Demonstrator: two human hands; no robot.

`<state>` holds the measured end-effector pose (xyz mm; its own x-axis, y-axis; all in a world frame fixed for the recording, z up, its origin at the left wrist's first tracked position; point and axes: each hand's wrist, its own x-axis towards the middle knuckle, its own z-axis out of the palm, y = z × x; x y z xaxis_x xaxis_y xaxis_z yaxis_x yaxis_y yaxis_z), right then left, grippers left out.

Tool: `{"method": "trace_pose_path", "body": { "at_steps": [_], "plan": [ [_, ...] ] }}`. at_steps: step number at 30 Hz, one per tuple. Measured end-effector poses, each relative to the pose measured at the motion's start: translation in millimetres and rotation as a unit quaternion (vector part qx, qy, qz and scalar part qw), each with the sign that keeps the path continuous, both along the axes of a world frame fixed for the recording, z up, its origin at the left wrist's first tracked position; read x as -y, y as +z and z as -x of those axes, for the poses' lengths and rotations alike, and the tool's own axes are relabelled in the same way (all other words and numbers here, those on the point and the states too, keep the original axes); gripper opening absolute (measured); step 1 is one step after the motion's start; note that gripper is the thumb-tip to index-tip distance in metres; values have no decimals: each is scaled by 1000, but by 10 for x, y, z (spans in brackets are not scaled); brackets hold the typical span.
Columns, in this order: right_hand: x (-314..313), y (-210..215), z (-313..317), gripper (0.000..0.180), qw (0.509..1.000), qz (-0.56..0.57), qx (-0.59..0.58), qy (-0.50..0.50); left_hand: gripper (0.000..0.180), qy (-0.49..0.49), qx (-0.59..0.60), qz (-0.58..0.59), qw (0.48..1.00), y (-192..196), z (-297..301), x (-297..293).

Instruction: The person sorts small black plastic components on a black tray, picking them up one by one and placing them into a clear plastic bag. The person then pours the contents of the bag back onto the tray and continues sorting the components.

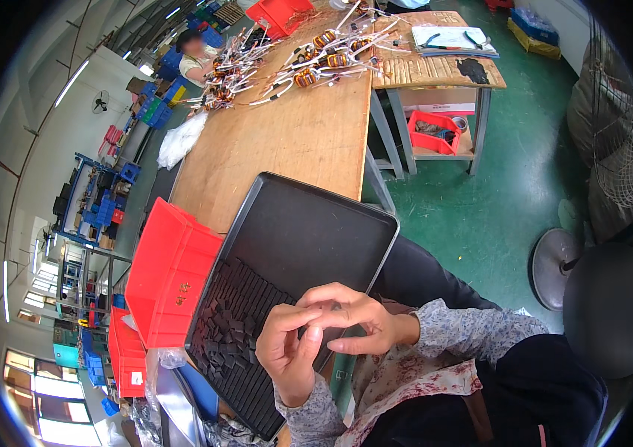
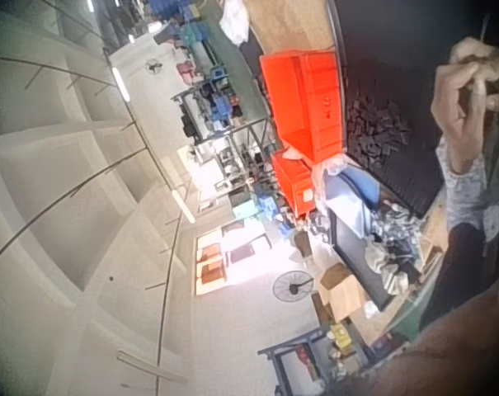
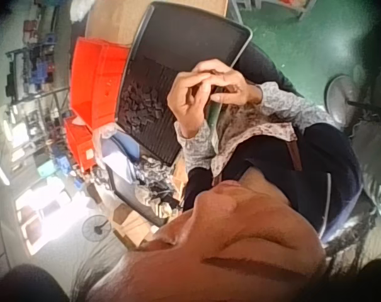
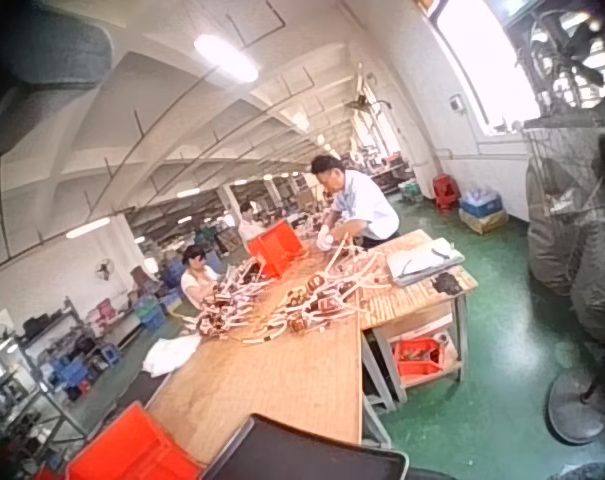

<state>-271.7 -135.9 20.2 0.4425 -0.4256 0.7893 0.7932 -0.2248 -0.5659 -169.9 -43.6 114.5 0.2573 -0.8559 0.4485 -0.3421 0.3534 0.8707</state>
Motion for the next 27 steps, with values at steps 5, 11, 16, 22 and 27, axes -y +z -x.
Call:
{"method": "trace_pose_path", "body": {
  "at_steps": [5, 11, 16, 22, 27],
  "plan": [
    [2, -18, -9, 38, 1000, 2, 0, 1, 16, 4, -4, 1, 1000, -4, 3, -4],
    [-9, 27, 49, 40, 993, -68, -10, 94, 17, 13, -4, -6, 1000, -4, 6, -7],
    [25, 46, 101, 39, 975, -126, -19, 181, 19, 18, -7, -11, 1000, 30, 37, -2],
    [11, 59, 103, 38, 970, -142, -23, 194, 18, 17, -3, -9, 1000, 14, 28, -4],
    [25, 58, 111, 37, 973, -129, -31, 189, 18, 14, -9, -14, 1000, 32, 50, -7]
  ]
}}
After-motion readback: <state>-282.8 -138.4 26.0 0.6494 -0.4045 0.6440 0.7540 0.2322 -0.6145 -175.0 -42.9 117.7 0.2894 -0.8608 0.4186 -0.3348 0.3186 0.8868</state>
